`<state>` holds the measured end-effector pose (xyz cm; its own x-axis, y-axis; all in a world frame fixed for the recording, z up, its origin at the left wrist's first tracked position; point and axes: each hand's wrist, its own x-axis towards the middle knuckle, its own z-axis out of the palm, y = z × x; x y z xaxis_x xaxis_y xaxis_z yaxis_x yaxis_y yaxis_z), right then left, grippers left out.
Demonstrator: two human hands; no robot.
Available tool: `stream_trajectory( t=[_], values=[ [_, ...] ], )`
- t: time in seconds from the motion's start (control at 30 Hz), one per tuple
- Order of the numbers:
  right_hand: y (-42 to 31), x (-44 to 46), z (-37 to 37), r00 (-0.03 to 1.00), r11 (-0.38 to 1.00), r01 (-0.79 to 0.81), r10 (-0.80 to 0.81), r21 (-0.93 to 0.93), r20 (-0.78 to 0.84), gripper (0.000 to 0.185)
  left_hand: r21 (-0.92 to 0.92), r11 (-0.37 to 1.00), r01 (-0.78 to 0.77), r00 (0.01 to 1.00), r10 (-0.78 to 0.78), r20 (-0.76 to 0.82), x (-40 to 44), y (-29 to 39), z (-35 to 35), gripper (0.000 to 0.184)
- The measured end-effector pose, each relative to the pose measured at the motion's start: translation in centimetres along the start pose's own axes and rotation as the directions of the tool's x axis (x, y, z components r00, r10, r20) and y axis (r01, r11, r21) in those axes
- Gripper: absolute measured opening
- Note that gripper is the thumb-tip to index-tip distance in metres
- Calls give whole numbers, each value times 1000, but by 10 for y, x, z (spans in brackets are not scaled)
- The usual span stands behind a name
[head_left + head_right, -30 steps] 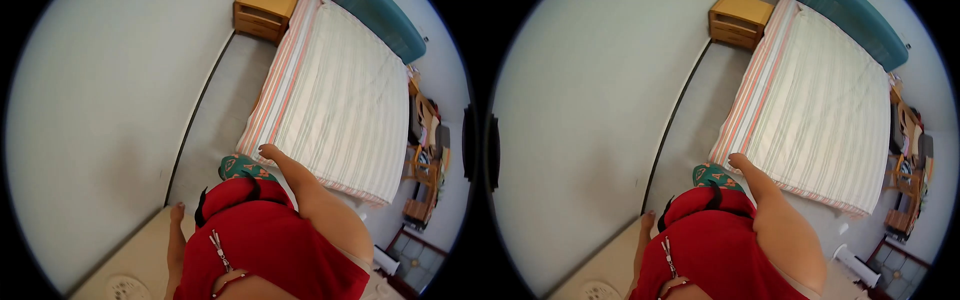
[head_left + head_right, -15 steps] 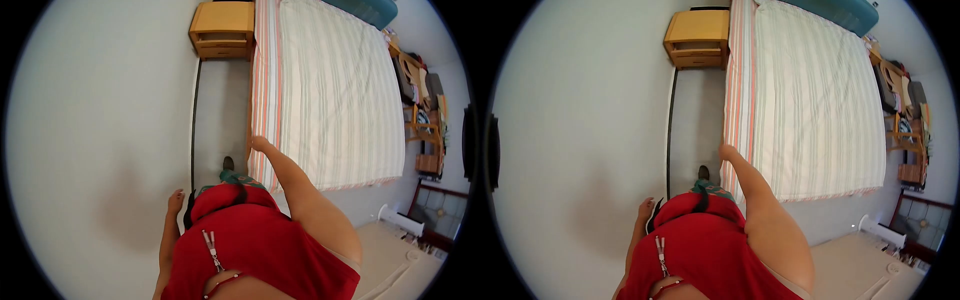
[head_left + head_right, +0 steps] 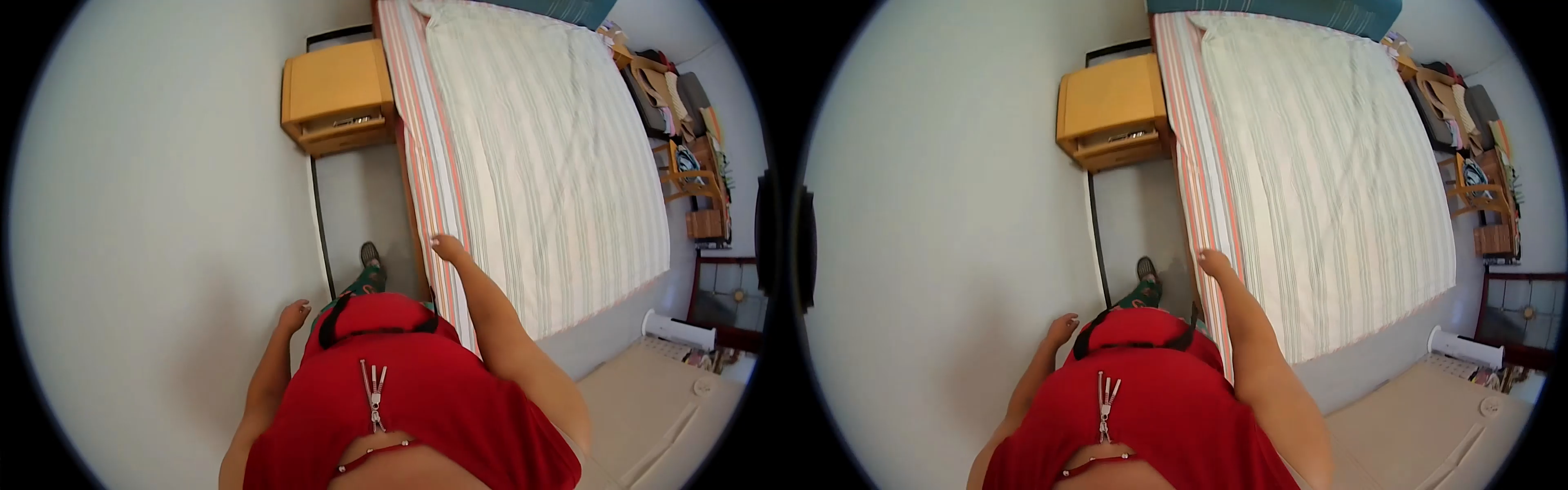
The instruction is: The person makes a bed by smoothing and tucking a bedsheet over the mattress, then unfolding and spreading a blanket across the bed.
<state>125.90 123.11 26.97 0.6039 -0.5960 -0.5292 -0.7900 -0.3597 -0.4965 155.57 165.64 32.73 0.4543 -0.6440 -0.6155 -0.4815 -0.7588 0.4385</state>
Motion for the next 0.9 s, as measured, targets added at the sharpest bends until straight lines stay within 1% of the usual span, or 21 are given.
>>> stream_trajectory(
  t=[0.07,0.1,0.13,0.2,0.23,0.33,0.4,0.43,0.47,0.5,0.53,0.6,0.63,0.67,0.7,0.73,0.77,0.83,0.9],
  values=[
    [36,0,-5,996,997,-72,72,-15,-52,34,49,999,-6,1000,6,0,59,12,-37,34],
    [48,-1,-11,992,992,-122,122,-11,-46,35,74,997,-5,1000,5,3,85,19,-54,34],
    [57,-4,-15,984,985,-174,174,-4,-33,35,69,997,-45,999,45,3,114,24,-69,34],
    [68,-10,-22,964,966,-254,257,51,-65,34,58,991,-119,993,119,2,173,39,-98,33],
    [67,-11,-24,951,953,-292,299,83,-81,34,79,986,-144,990,143,18,199,53,-115,33],
    [56,2,-27,885,854,-446,466,266,-13,33,124,966,-225,974,220,52,273,123,-167,33],
    [52,23,-17,864,821,-492,500,288,51,32,124,957,-264,964,257,68,317,170,-192,33],
    [49,34,-16,901,880,-429,433,205,29,33,97,948,-304,952,300,57,342,190,-203,33],
    [45,48,-14,918,898,-395,396,196,36,35,67,939,-336,942,333,48,362,206,-210,33],
    [37,67,-18,918,896,-397,385,200,98,36,36,932,-361,932,360,38,377,217,-216,32],
    [28,90,-26,917,896,-395,369,203,155,37,46,936,-350,936,347,62,390,225,-222,32],
    [9,144,-49,946,948,-302,285,103,153,39,63,939,-339,938,333,93,426,250,-237,32],
    [0,170,-61,948,947,-298,279,120,154,39,105,927,-360,931,349,106,436,256,-244,33],
    [-7,204,-78,950,946,-293,273,138,150,39,106,934,-341,935,324,145,447,263,-250,34],
    [-12,237,-91,979,963,-202,197,179,45,37,103,941,-322,937,301,179,460,272,-258,34],
    [-30,265,-121,978,959,-199,207,202,-16,36,100,947,-305,937,279,211,475,279,-268,34],
    [-53,289,-159,977,966,-195,206,169,-49,36,95,947,-305,937,281,209,490,284,-277,35],
    [-76,337,-207,974,971,-125,160,205,-163,36,82,947,-310,935,288,209,518,290,-287,35],
    [-97,379,-253,967,937,-70,148,343,-209,36,58,951,-305,937,288,198,549,310,-302,35]
  ],
)
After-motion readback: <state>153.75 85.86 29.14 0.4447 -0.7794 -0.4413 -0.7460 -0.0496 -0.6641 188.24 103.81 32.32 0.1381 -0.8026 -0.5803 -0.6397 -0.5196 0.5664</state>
